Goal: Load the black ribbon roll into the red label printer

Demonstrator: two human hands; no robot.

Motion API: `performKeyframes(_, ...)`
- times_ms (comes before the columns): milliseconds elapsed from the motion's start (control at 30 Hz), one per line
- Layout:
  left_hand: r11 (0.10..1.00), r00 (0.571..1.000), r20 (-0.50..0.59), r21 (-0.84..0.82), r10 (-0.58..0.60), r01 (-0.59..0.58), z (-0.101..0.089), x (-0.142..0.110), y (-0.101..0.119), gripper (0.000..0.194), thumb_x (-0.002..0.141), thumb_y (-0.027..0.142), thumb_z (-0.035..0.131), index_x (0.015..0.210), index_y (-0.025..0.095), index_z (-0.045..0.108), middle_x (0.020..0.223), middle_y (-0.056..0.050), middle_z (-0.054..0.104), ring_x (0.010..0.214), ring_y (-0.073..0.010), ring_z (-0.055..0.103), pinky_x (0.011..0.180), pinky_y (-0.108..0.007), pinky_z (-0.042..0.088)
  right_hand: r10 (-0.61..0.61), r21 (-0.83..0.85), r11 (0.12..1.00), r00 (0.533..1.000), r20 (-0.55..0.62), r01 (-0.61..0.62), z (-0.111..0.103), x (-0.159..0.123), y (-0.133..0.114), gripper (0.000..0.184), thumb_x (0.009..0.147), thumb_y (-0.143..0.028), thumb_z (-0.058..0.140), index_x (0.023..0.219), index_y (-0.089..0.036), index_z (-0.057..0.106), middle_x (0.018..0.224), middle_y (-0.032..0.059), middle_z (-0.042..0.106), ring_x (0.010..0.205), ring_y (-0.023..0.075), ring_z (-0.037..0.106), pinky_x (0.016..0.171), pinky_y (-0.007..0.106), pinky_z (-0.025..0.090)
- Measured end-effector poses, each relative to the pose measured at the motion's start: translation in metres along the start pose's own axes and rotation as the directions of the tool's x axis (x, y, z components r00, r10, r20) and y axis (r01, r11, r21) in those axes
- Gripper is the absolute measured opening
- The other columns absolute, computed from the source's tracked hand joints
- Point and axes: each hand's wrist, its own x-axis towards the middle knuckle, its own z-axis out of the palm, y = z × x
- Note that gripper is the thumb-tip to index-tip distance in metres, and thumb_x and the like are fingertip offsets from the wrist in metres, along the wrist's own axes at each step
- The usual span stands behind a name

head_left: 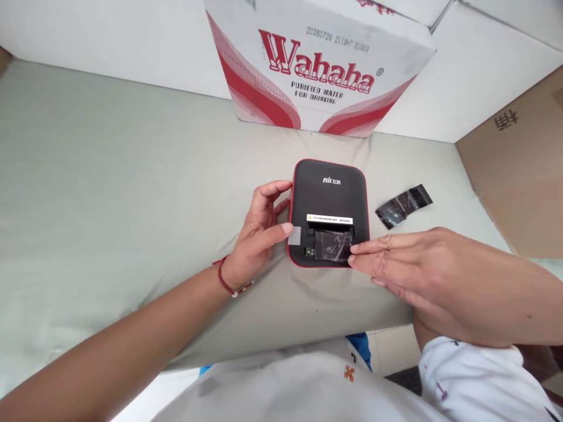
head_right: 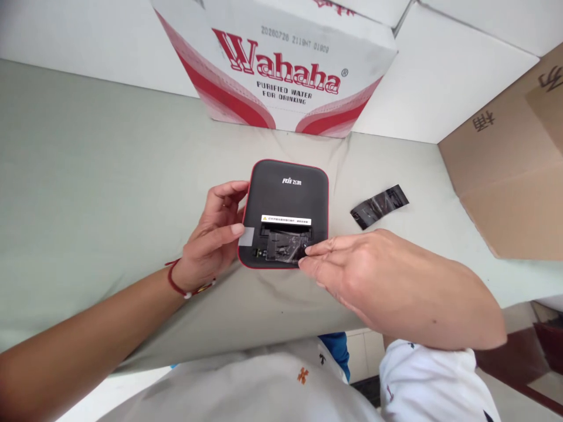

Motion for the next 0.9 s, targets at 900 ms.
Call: performKeyframes(900,0.997,0.973,0.23,-0.072,0.026,-0.009,-0.019,0.018,-0.007,0.106,0.096,0.054,0.102,0.182,0.062,0.041,0.207,0.006,0.032,0.199,-0.0404,0.017,0.164,-0.073,0.016,0.082,0.074,0.994,0.994,-0.075,-0.077,0.003,0.017,0.0,0.04,0.122,-0.008,0.052,0.133,-0.017,0.09,0.127,0.0027,0.093,0.11,0.0216,0.091,0.083,0.036,0.073)
